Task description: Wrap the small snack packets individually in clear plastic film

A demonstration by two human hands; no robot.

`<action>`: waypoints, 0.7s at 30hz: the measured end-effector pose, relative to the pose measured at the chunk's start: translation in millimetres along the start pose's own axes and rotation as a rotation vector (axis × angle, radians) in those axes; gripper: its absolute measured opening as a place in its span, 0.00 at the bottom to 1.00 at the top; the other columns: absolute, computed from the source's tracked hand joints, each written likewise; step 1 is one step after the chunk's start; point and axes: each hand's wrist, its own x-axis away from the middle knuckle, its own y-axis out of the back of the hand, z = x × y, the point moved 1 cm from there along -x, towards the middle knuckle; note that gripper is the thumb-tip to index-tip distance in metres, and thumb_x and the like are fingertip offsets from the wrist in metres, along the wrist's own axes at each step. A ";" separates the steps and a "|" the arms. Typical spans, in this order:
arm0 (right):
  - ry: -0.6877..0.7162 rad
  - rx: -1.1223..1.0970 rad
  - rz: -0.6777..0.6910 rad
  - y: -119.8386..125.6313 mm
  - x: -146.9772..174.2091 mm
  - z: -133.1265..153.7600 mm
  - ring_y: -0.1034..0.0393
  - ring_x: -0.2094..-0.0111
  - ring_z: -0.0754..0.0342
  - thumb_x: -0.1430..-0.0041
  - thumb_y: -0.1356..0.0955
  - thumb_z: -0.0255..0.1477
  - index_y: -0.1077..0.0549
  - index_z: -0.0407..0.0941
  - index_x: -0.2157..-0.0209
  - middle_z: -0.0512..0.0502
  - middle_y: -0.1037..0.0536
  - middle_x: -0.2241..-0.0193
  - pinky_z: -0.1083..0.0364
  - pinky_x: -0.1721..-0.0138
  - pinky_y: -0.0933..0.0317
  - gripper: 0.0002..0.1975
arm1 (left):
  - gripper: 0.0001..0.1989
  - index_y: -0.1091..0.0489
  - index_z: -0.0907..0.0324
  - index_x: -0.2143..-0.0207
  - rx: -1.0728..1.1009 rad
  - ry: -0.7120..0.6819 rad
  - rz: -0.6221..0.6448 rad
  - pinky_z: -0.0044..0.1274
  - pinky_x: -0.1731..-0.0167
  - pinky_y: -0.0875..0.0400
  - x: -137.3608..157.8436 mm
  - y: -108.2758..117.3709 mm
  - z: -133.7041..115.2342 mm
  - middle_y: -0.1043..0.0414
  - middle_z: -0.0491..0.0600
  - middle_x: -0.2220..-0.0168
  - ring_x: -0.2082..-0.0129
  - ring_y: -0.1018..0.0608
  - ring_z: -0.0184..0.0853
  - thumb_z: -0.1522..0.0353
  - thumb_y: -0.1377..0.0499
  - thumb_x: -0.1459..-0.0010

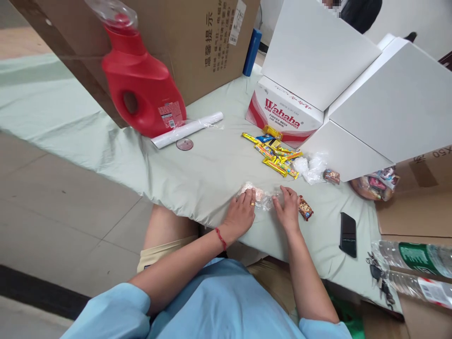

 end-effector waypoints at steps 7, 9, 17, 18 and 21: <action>-0.059 -0.199 0.229 10.8 -8.6 0.9 0.25 0.53 0.42 0.40 0.31 0.43 0.24 0.47 0.64 0.37 0.20 0.54 0.42 0.48 0.31 0.14 | 0.36 0.48 0.69 0.25 -0.036 -0.031 -0.018 0.37 0.47 0.30 2.4 -5.7 4.4 0.39 0.65 0.29 0.36 0.30 0.50 0.68 0.49 0.33; -0.162 -0.321 0.299 20.2 -10.7 8.9 0.26 0.69 0.48 0.39 0.31 0.46 0.27 0.48 0.62 0.47 0.21 0.69 0.49 0.63 0.30 0.15 | 0.35 0.49 0.71 0.25 -0.044 -0.041 -0.023 0.38 0.48 0.29 3.0 -5.8 4.7 0.39 0.66 0.29 0.37 0.29 0.50 0.68 0.50 0.32; 0.060 -0.152 0.254 -11.8 -50.8 75.4 0.27 0.68 0.50 0.36 0.34 0.30 0.23 0.48 0.63 0.47 0.21 0.67 0.53 0.62 0.33 0.07 | 0.29 0.40 0.71 0.30 0.000 -0.074 -0.023 0.40 0.46 0.28 3.3 -1.8 4.7 0.37 0.69 0.31 0.37 0.27 0.50 0.74 0.53 0.31; 0.105 -0.043 0.269 -22.4 -53.6 84.3 0.28 0.67 0.49 0.36 0.34 0.27 0.23 0.48 0.65 0.45 0.21 0.67 0.52 0.61 0.34 0.08 | 0.27 0.36 0.71 0.32 0.020 -0.086 -0.029 0.40 0.45 0.29 5.9 -1.4 5.4 0.36 0.69 0.31 0.36 0.27 0.50 0.74 0.53 0.31; 0.205 0.175 0.311 -49.4 -49.9 106.2 0.31 0.65 0.47 0.34 0.36 0.22 0.24 0.47 0.68 0.41 0.24 0.66 0.51 0.60 0.35 0.11 | 0.20 0.27 0.69 0.42 0.133 -0.117 -0.040 0.43 0.40 0.30 20.8 0.2 12.5 0.32 0.69 0.35 0.36 0.27 0.51 0.75 0.50 0.32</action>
